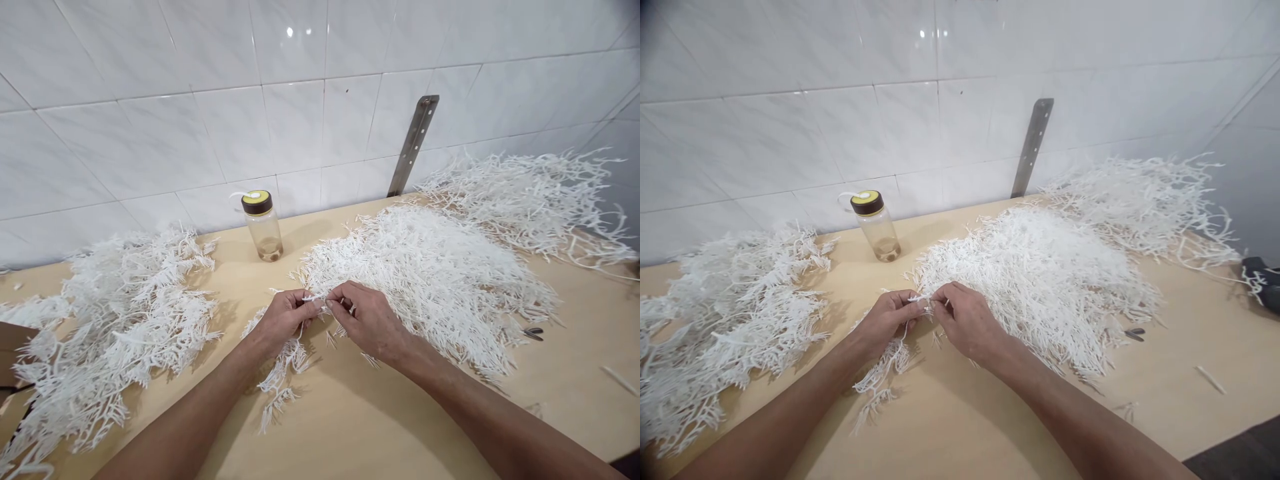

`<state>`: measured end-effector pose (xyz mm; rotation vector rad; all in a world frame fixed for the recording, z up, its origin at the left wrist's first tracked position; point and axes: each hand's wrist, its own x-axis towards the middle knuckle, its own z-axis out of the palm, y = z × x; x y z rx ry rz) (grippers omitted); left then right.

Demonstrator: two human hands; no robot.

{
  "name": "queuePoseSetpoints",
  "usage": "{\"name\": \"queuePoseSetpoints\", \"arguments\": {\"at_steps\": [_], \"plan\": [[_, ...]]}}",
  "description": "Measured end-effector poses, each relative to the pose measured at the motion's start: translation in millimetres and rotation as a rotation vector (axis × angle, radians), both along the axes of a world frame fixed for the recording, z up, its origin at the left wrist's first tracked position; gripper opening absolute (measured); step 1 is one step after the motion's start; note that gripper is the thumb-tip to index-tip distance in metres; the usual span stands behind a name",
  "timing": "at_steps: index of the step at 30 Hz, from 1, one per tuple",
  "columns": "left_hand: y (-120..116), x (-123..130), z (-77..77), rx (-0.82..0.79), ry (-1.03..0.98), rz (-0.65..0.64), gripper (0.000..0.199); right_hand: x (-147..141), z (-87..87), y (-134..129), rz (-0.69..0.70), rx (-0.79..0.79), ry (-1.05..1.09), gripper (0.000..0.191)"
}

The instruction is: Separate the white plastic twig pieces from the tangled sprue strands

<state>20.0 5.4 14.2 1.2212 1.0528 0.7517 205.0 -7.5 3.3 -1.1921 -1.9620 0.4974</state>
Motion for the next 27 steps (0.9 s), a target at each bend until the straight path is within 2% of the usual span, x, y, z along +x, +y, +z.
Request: {"name": "queuePoseSetpoints", "arguments": {"at_steps": [6, 10, 13, 15, 18, 20, 22, 24, 27], "plan": [[-1, -1, 0.9, 0.026, 0.034, -0.047, 0.044, 0, -1.3, 0, -0.046, -0.027, -0.043, 0.011], [0, -3, -2.1, 0.022, 0.011, -0.098, 0.044, -4, -2.4, -2, -0.020, 0.055, -0.122, 0.013], [0, -3, -3.7, 0.003, -0.035, -0.085, 0.045, -8, -4.5, -2, -0.036, 0.115, -0.162, 0.012], [0, -3, -4.8, 0.000, -0.068, -0.071, 0.045, -11, -4.7, -1, -0.068, 0.099, -0.143, 0.010], [1, -3, -6.8, -0.004, -0.110, -0.069, 0.042, -14, -2.4, -2, -0.107, -0.113, -0.020, 0.008], [2, -3, -8.0, -0.003, -0.130, -0.069, 0.040, -14, -0.3, -3, -0.095, -0.320, 0.087, 0.008], [2, -4, -8.7, -0.004, -0.147, -0.067, 0.039, -14, 0.6, -4, -0.066, -0.423, 0.149, 0.008], [2, -3, -8.4, -0.009, -0.162, -0.062, 0.039, -14, -0.3, -4, -0.053, -0.340, 0.125, 0.008], [-1, -2, -6.2, 0.003, -0.162, -0.040, 0.040, -13, -3.4, 0, -0.063, -0.036, -0.015, 0.010]]}}
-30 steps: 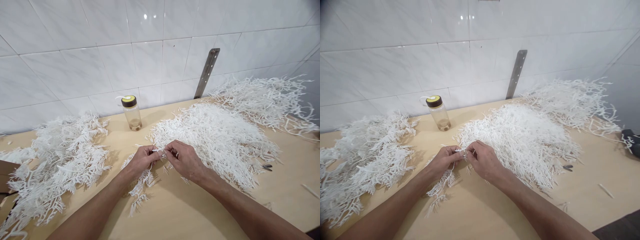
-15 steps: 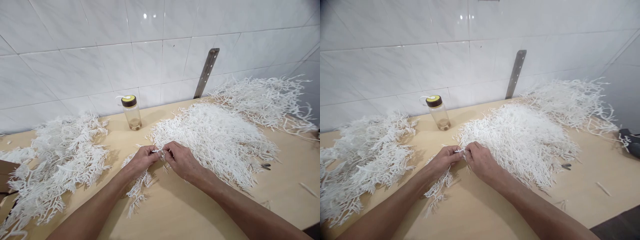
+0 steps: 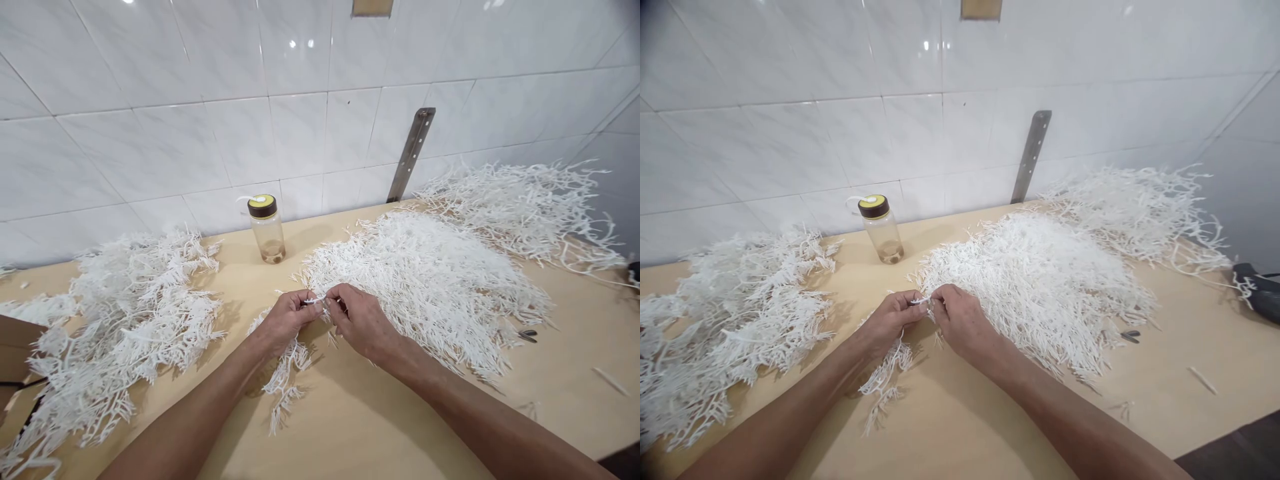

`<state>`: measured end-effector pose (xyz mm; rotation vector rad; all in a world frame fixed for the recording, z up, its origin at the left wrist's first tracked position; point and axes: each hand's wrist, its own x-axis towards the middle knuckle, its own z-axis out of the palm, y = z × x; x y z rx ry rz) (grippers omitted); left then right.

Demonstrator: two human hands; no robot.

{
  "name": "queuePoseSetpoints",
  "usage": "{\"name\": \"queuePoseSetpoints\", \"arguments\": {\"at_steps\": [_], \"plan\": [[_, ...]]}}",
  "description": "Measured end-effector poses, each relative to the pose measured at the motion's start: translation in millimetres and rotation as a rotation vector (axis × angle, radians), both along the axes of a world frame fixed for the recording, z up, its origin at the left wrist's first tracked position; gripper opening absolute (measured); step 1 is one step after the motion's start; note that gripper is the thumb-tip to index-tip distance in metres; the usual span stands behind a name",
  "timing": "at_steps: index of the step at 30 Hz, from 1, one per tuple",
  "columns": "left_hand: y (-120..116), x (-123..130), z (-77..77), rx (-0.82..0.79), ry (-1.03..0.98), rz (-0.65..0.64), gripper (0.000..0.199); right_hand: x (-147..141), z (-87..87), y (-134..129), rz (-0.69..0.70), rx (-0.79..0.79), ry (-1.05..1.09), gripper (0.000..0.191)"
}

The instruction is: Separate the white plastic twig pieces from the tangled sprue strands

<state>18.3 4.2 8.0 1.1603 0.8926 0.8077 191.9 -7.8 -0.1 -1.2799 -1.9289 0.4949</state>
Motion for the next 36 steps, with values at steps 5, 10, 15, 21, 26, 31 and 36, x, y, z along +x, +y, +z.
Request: {"name": "queuePoseSetpoints", "arguments": {"at_steps": [5, 10, 15, 21, 26, 31, 36], "plan": [[-4, 5, 2.4, 0.065, -0.003, -0.015, 0.039, 12, 3.2, 9, -0.192, 0.030, -0.028, 0.009], [2, 2, -4.3, -0.026, 0.029, 0.066, 0.041, 21, 14.6, 7, -0.243, -0.066, 0.111, 0.012], [7, -1, -7.7, -0.063, -0.097, 0.089, 0.039, 24, 12.0, 6, -0.201, 0.046, 0.079, 0.007], [7, 0, -7.3, -0.075, -0.101, 0.114, 0.038, 20, 10.5, 5, -0.105, 0.244, 0.012, 0.008], [5, 1, -9.6, -0.074, -0.047, 0.123, 0.041, 7, 9.7, -3, 0.018, 0.232, 0.077, 0.009], [3, 3, -9.1, -0.050, -0.025, 0.141, 0.040, 4, 3.3, -2, -0.011, 0.187, 0.042, 0.009], [2, 4, -7.9, -0.034, -0.019, 0.138, 0.041, 5, 1.7, 0, -0.027, 0.170, 0.048, 0.010]]}}
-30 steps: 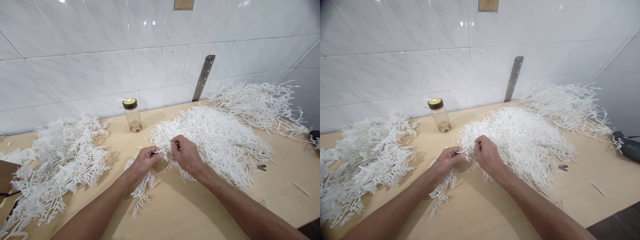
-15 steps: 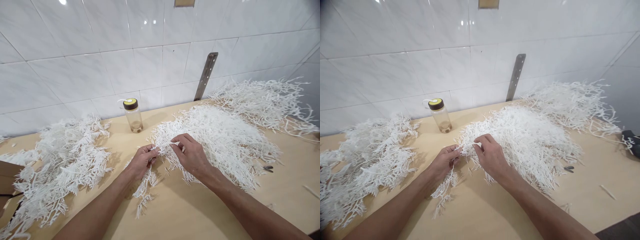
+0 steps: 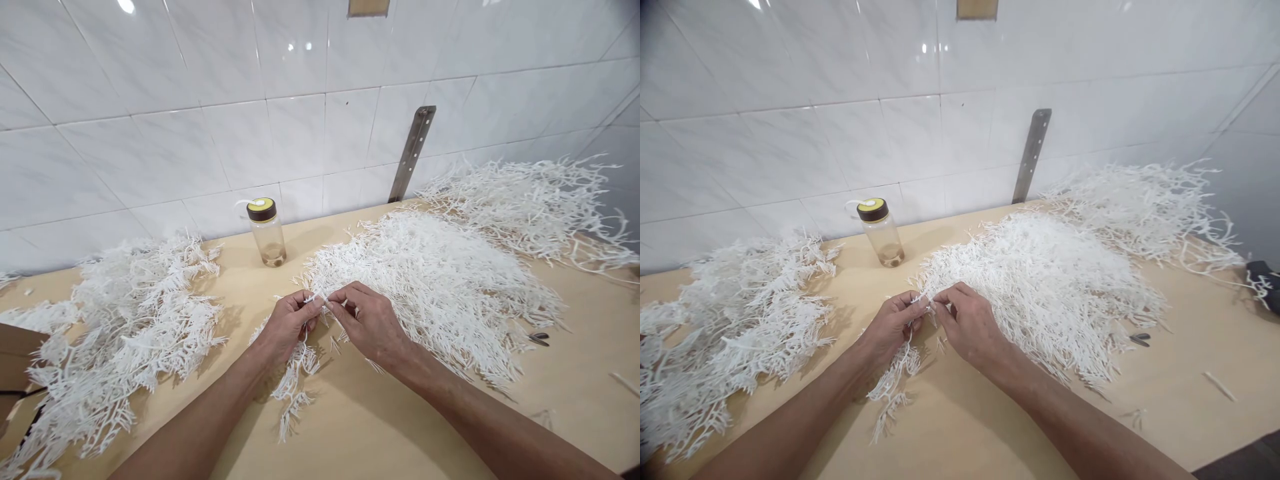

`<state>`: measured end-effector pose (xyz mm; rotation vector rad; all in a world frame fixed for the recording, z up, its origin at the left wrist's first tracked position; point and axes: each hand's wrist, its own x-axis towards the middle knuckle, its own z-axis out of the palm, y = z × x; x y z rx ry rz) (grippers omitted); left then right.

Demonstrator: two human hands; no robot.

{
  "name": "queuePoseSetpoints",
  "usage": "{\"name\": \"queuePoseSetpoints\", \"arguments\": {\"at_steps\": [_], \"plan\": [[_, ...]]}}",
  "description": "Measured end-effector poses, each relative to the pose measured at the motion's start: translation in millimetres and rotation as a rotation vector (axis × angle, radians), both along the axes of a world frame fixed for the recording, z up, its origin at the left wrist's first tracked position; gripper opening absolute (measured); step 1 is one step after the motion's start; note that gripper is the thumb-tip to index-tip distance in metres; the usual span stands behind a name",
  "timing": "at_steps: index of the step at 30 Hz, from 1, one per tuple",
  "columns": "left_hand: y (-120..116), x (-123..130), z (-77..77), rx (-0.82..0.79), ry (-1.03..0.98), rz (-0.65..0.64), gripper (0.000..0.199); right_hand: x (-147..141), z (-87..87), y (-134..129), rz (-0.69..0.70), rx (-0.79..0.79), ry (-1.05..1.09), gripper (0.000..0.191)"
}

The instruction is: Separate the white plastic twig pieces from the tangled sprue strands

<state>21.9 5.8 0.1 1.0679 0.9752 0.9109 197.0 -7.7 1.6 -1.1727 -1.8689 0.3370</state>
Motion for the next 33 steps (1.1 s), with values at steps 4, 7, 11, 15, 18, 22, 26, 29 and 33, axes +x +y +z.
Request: {"name": "queuePoseSetpoints", "arguments": {"at_steps": [4, 7, 11, 15, 18, 22, 26, 29, 33], "plan": [[-1.2, 0.5, 1.2, 0.024, 0.019, -0.029, 0.040, -0.2, 0.2, -0.2, -0.013, -0.031, -0.006, 0.010], [-3.6, 2.4, 3.5, 0.055, 0.080, -0.016, 0.036, -0.4, 0.1, -0.3, -0.023, -0.056, 0.001, 0.009], [-5.5, 4.6, 3.3, 0.109, 0.157, 0.024, 0.033, -1.3, -0.6, -0.4, -0.033, -0.043, -0.009, 0.010], [-5.5, 3.5, 0.4, 0.123, 0.181, 0.021, 0.034, -2.2, -1.0, 0.5, 0.006, -0.048, -0.007, 0.014], [-6.1, 2.9, 1.9, 0.112, 0.157, 0.017, 0.035, -1.8, -0.6, 2.5, 0.019, -0.110, 0.012, 0.014], [-7.1, 4.0, 6.9, 0.084, 0.112, 0.017, 0.041, -1.6, -0.5, 4.1, 0.022, -0.192, 0.076, 0.015], [-6.8, 4.1, 8.1, 0.078, 0.124, 0.022, 0.045, -3.5, -2.2, 2.8, 0.008, -0.181, 0.128, 0.013], [-5.7, 3.2, 6.9, 0.071, 0.131, 0.015, 0.044, -4.3, -3.2, 2.2, 0.012, -0.195, 0.134, 0.011], [-4.7, 3.0, 5.8, 0.052, 0.096, -0.007, 0.042, -3.3, -3.5, 3.6, 0.066, -0.249, 0.202, 0.015]]}}
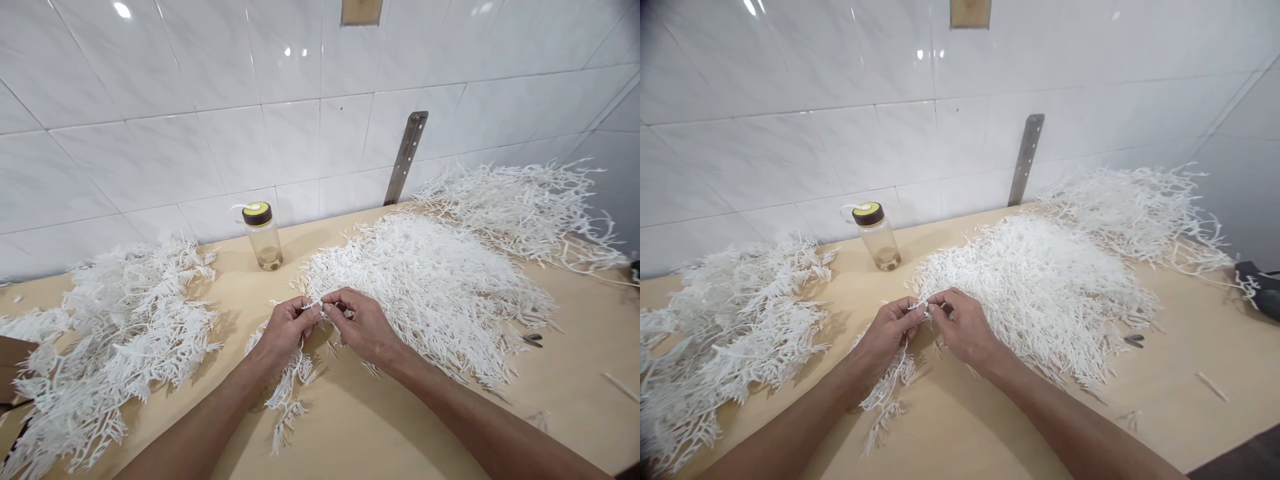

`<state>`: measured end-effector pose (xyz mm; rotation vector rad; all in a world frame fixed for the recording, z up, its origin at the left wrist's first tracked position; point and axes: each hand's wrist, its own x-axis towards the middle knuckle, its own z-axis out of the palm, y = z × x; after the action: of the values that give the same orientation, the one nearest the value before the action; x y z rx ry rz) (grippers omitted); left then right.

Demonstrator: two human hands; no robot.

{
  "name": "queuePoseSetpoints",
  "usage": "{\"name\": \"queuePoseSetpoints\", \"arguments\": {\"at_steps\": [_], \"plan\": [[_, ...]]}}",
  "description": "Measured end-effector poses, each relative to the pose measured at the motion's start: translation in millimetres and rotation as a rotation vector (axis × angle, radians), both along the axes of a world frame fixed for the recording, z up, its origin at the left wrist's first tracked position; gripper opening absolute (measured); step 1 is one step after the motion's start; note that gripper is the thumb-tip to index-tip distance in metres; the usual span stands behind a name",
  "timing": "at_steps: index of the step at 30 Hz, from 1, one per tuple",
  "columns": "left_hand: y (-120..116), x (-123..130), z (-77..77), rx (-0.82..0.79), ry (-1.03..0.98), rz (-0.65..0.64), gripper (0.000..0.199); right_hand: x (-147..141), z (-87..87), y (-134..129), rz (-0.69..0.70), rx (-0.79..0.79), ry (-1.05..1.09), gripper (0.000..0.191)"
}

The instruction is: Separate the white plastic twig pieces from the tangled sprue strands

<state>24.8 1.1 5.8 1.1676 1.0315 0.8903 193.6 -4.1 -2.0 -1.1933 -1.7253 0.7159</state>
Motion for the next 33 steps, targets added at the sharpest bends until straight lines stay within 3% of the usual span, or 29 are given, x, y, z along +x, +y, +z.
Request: {"name": "queuePoseSetpoints", "arguments": {"at_steps": [9, 15, 24, 33], "plan": [[0.5, -0.5, -3.7, 0.004, -0.013, -0.001, 0.040, -0.5, -5.5, -0.6, 0.017, -0.017, 0.028, 0.016], [-0.4, 0.3, -1.6, -0.005, -0.002, 0.010, 0.041, -1.8, -5.9, -2.1, 0.046, -0.253, 0.148, 0.023], [-0.8, 1.9, -2.2, -0.040, 0.004, 0.045, 0.041, -7.7, -0.3, -6.4, 0.060, -0.346, 0.214, 0.023], [0.0, 1.2, -5.2, -0.043, -0.017, 0.047, 0.040, -8.0, -1.6, -6.1, 0.056, -0.309, 0.150, 0.019]]}}
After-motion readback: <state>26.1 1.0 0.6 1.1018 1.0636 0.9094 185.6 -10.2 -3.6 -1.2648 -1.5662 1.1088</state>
